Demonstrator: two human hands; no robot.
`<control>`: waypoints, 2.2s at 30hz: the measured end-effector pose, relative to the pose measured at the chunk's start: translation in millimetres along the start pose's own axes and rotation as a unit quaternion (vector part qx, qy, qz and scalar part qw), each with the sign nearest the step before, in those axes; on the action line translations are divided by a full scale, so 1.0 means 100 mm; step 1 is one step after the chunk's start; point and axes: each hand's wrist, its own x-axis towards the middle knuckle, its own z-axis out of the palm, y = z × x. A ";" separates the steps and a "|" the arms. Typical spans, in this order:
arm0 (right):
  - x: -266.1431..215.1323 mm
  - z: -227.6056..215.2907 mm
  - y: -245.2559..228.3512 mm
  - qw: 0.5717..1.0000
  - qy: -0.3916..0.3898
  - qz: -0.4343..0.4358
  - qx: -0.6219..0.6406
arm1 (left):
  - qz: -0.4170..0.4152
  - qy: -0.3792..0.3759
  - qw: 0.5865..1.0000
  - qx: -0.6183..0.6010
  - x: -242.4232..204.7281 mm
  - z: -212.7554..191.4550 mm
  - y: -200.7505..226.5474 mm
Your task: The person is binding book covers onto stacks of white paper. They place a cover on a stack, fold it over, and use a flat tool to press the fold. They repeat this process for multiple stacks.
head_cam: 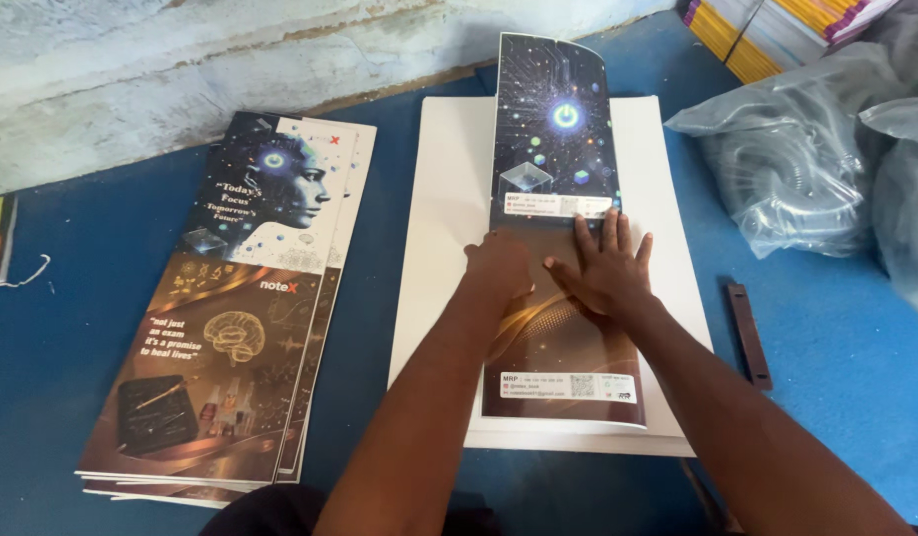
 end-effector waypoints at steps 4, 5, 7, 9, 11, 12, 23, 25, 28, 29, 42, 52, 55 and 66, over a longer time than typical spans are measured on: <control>0.00 0.08 0.04 1.000 0.015 -0.004 0.007 | 0.002 -0.029 0.999 0.038 -0.08 -0.09 0.07; 0.00 0.09 0.04 1.000 0.013 -0.003 0.006 | 0.005 -0.031 0.998 0.061 -0.11 -0.07 0.08; 0.01 0.11 0.06 1.000 0.009 -0.002 0.004 | 0.001 -0.023 0.998 0.061 -0.13 -0.04 0.11; 0.04 0.12 0.08 1.000 0.001 0.003 0.012 | -0.002 -0.015 0.998 0.068 -0.10 -0.05 0.12; 0.05 0.15 0.12 0.999 0.016 -0.006 0.033 | -0.001 -0.018 0.997 0.080 -0.09 -0.03 0.12; 0.07 0.15 0.17 0.998 0.036 -0.018 0.049 | -0.003 -0.015 0.997 0.074 -0.08 -0.02 0.12; -0.40 -0.22 1.04 0.984 0.107 -0.026 0.140 | -0.020 -0.033 0.998 0.049 -0.15 -0.13 -0.03; -0.52 -0.28 1.10 0.988 0.085 0.011 0.132 | -0.022 -0.034 0.998 0.040 -0.17 -0.13 -0.05; -0.65 -0.35 1.16 0.993 0.101 0.004 0.068 | -0.023 -0.037 0.999 0.030 -0.18 -0.12 -0.10; -0.68 -0.38 1.19 0.993 0.094 0.030 0.063 | -0.023 -0.038 0.999 0.026 -0.18 -0.11 -0.10; -0.87 -0.32 1.69 0.959 -0.068 0.272 0.043 | -0.019 -0.026 0.998 0.048 -0.13 -0.01 -0.14; -0.90 -0.24 1.82 0.952 -0.070 0.293 0.055 | -0.017 -0.027 0.998 0.060 -0.12 -0.01 -0.13; -0.88 -0.47 1.61 0.943 -0.034 0.289 0.161 | -0.023 -0.029 0.997 0.063 -0.13 -0.02 -0.11; -0.66 -0.76 0.38 0.980 0.040 -0.104 0.164 | -0.022 -0.028 0.998 0.060 -0.19 -0.08 -0.04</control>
